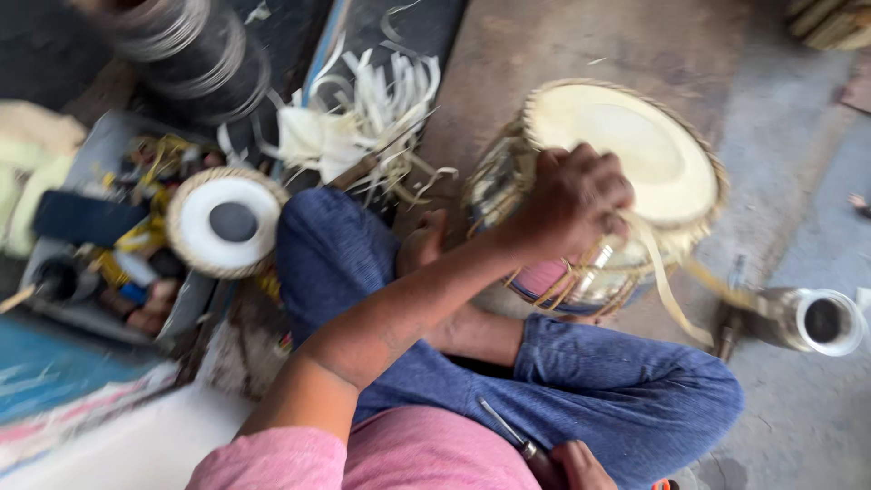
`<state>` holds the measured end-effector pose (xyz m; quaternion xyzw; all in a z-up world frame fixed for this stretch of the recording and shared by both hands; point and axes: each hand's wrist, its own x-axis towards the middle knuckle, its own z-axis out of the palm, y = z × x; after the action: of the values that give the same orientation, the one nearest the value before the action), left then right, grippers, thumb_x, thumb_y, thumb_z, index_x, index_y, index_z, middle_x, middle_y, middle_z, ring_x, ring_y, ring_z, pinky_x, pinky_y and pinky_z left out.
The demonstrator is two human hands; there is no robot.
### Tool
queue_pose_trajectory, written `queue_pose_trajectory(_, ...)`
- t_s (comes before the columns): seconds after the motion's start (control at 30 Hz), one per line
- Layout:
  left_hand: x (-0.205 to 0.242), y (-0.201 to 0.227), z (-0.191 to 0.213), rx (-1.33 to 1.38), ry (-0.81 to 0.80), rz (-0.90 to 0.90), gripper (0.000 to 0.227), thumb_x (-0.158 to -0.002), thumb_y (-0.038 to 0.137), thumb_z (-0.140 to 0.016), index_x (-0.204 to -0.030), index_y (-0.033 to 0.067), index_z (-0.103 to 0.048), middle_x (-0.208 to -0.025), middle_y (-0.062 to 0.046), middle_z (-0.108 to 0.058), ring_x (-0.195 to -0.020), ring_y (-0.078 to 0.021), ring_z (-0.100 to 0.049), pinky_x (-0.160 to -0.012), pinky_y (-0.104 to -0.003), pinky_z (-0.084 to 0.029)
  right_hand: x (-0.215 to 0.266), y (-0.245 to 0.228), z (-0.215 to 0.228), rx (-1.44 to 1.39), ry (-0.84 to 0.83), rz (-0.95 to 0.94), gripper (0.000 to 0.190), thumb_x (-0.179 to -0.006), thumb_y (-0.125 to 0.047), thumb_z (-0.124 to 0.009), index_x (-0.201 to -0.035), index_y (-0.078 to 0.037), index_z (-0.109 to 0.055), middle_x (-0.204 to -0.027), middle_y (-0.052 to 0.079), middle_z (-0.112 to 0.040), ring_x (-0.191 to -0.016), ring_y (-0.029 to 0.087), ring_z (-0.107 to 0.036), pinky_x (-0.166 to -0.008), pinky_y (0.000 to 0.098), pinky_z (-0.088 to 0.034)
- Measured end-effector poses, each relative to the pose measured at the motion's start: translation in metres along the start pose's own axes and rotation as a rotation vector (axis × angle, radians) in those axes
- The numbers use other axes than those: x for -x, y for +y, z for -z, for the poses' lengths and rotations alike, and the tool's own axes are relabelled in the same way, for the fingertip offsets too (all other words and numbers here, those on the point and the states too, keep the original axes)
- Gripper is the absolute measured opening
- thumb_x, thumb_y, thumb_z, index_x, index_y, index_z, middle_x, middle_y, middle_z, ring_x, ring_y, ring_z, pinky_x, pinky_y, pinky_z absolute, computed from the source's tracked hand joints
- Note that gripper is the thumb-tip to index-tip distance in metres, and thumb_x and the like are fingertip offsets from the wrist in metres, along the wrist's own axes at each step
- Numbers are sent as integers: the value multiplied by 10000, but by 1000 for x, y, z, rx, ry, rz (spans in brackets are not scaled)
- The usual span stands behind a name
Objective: The person sits cross-legged on the floor and weaves a light-colored strip around the rim of a drum using a wooden-handled tool to push the strip through the existing weave. The person repeatedly pulls the strip tight and adjusts the drum's position.
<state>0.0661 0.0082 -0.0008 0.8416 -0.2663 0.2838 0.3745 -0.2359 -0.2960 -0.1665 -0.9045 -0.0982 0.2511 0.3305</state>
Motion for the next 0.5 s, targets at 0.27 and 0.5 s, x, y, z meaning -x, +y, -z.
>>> queue_pose_trajectory(0.27, -58, -57, -3, 22, 106, 222, 331, -832, 286, -837, -662, 70, -653, -641, -81, -612, -659, -248, -606, -668, -434, -435, -29, -165, 145, -861, 241, -103, 623, -902, -119, -691, -1494, -95, -496, -909, 41, -616, -648, 98, -501, -545, 246, -420)
queue_pose_trajectory(0.5, -62, -44, 22, 65, 60, 188, 302, -937, 359, -761, -815, 82, -763, -810, -24, -699, -808, -221, -636, -858, -453, -325, -113, -237, 180, -338, 639, 122, 509, -973, -130, -628, -1470, -61, -539, -1086, 65, -677, -821, 115, -573, -713, 258, -495)
